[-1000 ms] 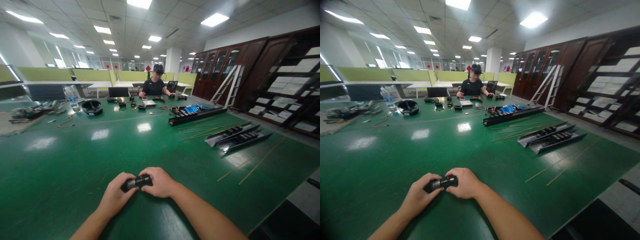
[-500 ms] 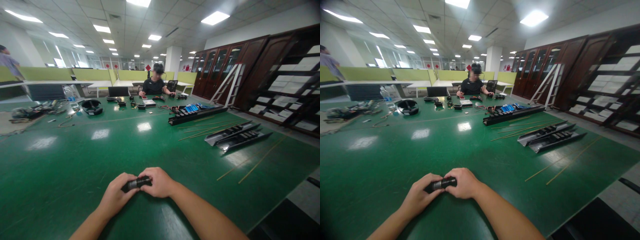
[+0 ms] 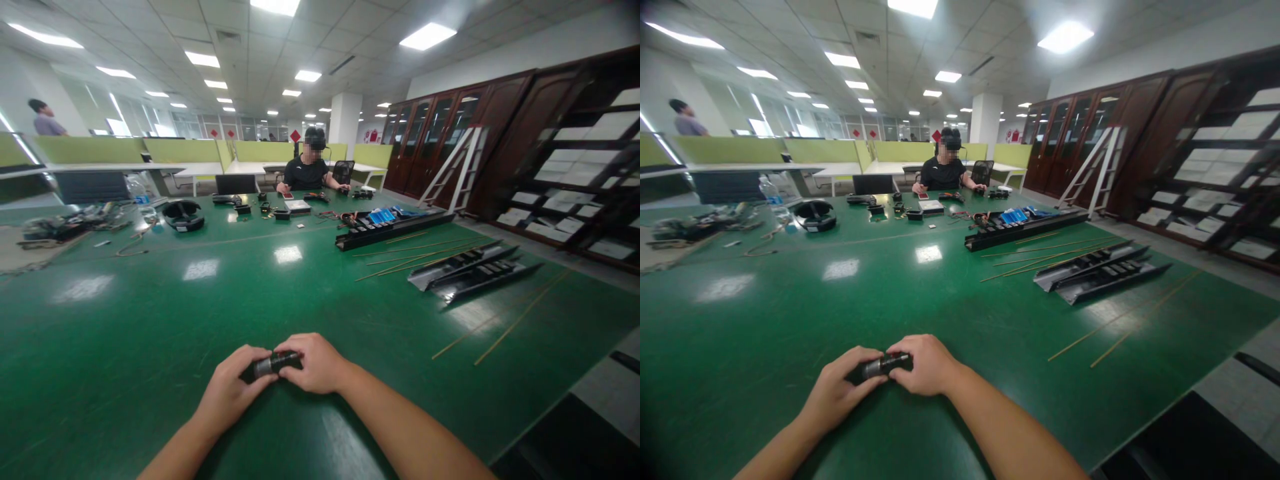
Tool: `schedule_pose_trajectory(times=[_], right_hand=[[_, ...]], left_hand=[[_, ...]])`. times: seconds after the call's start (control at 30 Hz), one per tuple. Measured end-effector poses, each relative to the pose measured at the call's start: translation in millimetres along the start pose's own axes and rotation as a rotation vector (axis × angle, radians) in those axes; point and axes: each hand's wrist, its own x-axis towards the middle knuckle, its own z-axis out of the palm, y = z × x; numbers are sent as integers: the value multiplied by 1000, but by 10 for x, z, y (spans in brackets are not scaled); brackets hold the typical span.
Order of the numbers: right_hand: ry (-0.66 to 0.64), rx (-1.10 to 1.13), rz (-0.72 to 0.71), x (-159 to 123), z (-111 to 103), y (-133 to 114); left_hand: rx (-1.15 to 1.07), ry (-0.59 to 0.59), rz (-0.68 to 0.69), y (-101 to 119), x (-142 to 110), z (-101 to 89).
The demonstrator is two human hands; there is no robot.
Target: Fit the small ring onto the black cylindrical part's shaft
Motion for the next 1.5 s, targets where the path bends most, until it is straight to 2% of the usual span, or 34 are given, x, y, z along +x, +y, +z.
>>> schedule_pose_trajectory(times=[0.4,1.5], right_hand=[[5,-7,-21,1,3,-5],[-29,-19,31,3,12,42]], left_hand=[[5,4,-12,-11,0,5],[32,1,-18,7,-1,17]])
